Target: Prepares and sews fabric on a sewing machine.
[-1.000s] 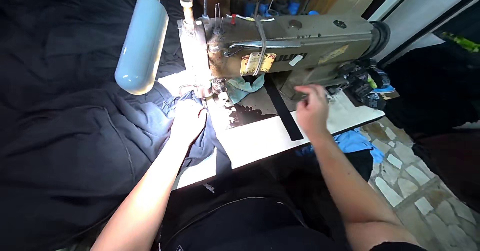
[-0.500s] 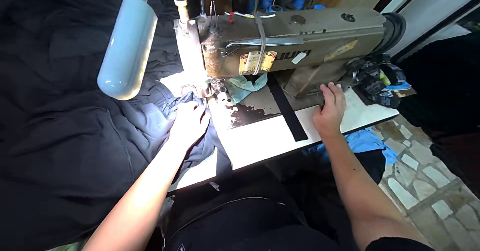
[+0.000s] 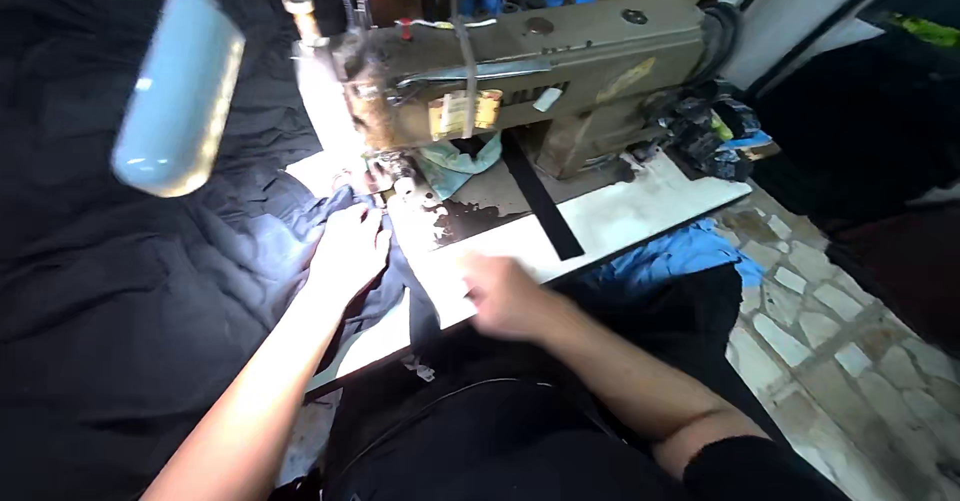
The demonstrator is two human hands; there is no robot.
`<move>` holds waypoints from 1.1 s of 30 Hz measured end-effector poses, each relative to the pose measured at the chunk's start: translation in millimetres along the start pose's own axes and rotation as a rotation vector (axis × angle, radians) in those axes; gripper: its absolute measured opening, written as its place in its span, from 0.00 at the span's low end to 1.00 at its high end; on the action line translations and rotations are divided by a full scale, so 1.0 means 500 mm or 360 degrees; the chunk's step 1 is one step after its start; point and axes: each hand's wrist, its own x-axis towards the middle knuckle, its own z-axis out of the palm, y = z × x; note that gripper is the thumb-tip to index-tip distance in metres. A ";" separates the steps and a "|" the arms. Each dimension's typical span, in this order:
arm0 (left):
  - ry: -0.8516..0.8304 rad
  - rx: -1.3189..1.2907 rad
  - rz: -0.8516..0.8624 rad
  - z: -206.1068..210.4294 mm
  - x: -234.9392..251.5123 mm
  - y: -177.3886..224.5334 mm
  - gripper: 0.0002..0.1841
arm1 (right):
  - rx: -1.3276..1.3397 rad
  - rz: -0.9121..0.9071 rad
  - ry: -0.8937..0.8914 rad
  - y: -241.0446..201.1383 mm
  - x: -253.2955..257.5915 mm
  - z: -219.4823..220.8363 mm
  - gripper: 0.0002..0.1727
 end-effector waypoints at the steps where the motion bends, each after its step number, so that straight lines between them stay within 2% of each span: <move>1: -0.0098 0.0033 0.0005 -0.008 -0.009 0.008 0.22 | 0.0000 -0.0111 -0.0319 -0.026 0.001 0.034 0.13; 3: -0.0203 0.0069 0.0113 -0.035 -0.042 0.027 0.29 | -0.0039 -0.0065 -0.0795 -0.049 0.009 0.047 0.14; 5: -0.0241 0.0092 0.0249 -0.072 -0.093 0.033 0.37 | -0.0127 0.0285 -0.0989 -0.044 0.024 0.000 0.18; 6: -0.0303 0.0118 0.0282 -0.091 -0.120 0.034 0.37 | -0.0181 0.0435 -0.0961 -0.029 0.031 -0.024 0.17; 7: -0.0341 0.0130 0.0324 -0.103 -0.141 0.032 0.31 | -0.0231 0.0499 -0.0845 -0.008 0.039 -0.040 0.15; 9: -0.0248 0.0105 0.0513 -0.111 -0.157 0.027 0.14 | -0.0210 0.0460 -0.0570 0.027 0.063 -0.043 0.15; 10: -0.0240 0.0045 0.0560 -0.118 -0.153 0.029 0.11 | -0.0112 0.0381 -0.0472 0.033 0.082 -0.032 0.17; 12: -0.0303 -0.0092 0.0582 -0.147 -0.132 0.045 0.13 | 0.0193 0.0124 -0.0302 0.026 0.125 0.009 0.19; 14: -0.0451 -0.0075 0.0533 -0.200 -0.105 0.064 0.14 | 0.0404 -0.0060 -0.0329 0.007 0.160 0.049 0.21; 17: -0.0670 0.0501 0.0375 -0.308 -0.068 0.068 0.14 | 0.0396 0.0055 -0.0696 -0.027 0.178 0.052 0.15; 18: -0.0645 0.0631 0.0344 -0.328 -0.068 0.058 0.14 | 0.0407 0.0082 -0.0657 -0.032 0.167 0.054 0.14; 19: -0.0590 0.0643 0.0364 -0.339 -0.074 0.056 0.13 | 0.0462 0.0051 -0.0477 -0.034 0.146 0.064 0.14; 21: -0.0546 0.0355 0.0515 -0.338 -0.091 0.082 0.11 | 0.0611 -0.0128 -0.0075 -0.040 0.094 0.089 0.10; 22: -0.0664 0.0112 0.0526 -0.327 -0.099 0.108 0.12 | 0.0683 -0.0239 0.0028 -0.042 0.070 0.098 0.10; 23: -0.0833 -0.0084 0.0496 -0.309 -0.104 0.128 0.12 | 0.0697 -0.0329 0.0083 -0.043 0.046 0.105 0.10; 25: -0.1090 -0.0259 0.0406 -0.278 -0.099 0.140 0.12 | 0.0452 -0.0387 0.0110 -0.042 0.001 0.113 0.08; 27: -0.1156 -0.0300 0.0351 -0.253 -0.083 0.129 0.12 | 0.0103 -0.0285 -0.0004 -0.042 -0.028 0.115 0.06; 30: -0.0881 -0.0228 0.0342 -0.188 -0.066 0.080 0.17 | -0.0129 -0.0245 -0.0102 -0.043 -0.041 0.125 0.06; 33: -0.0428 0.0084 0.0302 -0.127 -0.058 0.049 0.12 | -0.0110 -0.0178 -0.0213 -0.054 -0.036 0.121 0.08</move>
